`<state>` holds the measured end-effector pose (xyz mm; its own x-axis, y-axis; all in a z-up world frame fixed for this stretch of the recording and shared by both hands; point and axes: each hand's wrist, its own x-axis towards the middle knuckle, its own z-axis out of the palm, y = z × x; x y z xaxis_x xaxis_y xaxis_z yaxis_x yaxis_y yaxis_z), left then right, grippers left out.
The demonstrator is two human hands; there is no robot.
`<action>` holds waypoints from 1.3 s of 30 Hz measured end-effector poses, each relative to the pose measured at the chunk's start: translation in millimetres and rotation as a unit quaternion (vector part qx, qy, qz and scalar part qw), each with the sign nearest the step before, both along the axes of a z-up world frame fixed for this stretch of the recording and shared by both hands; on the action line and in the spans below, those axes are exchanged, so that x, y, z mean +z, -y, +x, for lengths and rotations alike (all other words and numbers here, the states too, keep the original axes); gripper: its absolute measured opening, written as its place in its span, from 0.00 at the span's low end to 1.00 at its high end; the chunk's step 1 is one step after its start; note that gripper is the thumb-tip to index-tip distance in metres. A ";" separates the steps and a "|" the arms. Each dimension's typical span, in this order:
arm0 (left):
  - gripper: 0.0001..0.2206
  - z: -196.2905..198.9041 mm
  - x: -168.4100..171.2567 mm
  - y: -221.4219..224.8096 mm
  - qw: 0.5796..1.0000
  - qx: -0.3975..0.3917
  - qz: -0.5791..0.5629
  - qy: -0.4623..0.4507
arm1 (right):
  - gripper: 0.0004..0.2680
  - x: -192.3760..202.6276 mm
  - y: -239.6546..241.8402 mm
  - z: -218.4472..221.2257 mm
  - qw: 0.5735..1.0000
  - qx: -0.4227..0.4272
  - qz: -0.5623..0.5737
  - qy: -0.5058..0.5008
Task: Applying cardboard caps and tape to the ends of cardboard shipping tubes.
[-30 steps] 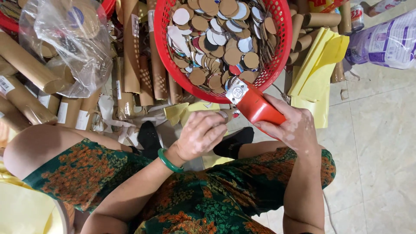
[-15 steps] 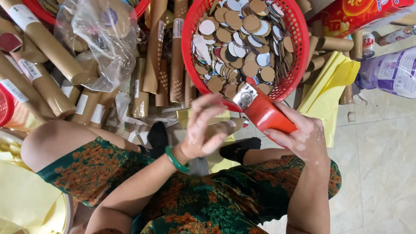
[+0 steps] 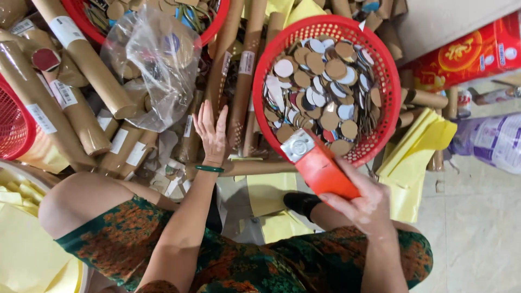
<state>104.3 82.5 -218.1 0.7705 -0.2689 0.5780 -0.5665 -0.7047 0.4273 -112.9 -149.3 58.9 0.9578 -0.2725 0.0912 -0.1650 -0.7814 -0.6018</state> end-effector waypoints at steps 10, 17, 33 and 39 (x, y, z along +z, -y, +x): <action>0.30 11.0 -82.4 0.4 0.993 0.037 -0.039 -0.103 | 0.24 -47.1 -23.4 69.7 0.995 0.099 0.004 -0.004; 0.36 9.2 -137.9 -1.5 0.972 0.114 0.018 -0.204 | 0.11 -64.9 -21.6 91.2 0.944 0.257 -0.189 0.080; 0.31 -14.8 -7.8 60.6 0.510 0.044 -0.617 -0.597 | 0.24 -37.9 -14.4 69.1 0.992 0.074 -0.106 0.014; 0.31 -59.5 -2.1 56.4 0.560 -0.014 -0.604 -0.567 | 0.22 -18.8 6.3 45.2 0.953 0.103 -0.228 0.170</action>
<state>44.9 26.1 -220.2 0.8314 -0.2314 -0.5052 0.5485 0.4880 0.6790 -67.7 -155.6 40.1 0.8805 0.0598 0.4702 0.1640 -0.9692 -0.1839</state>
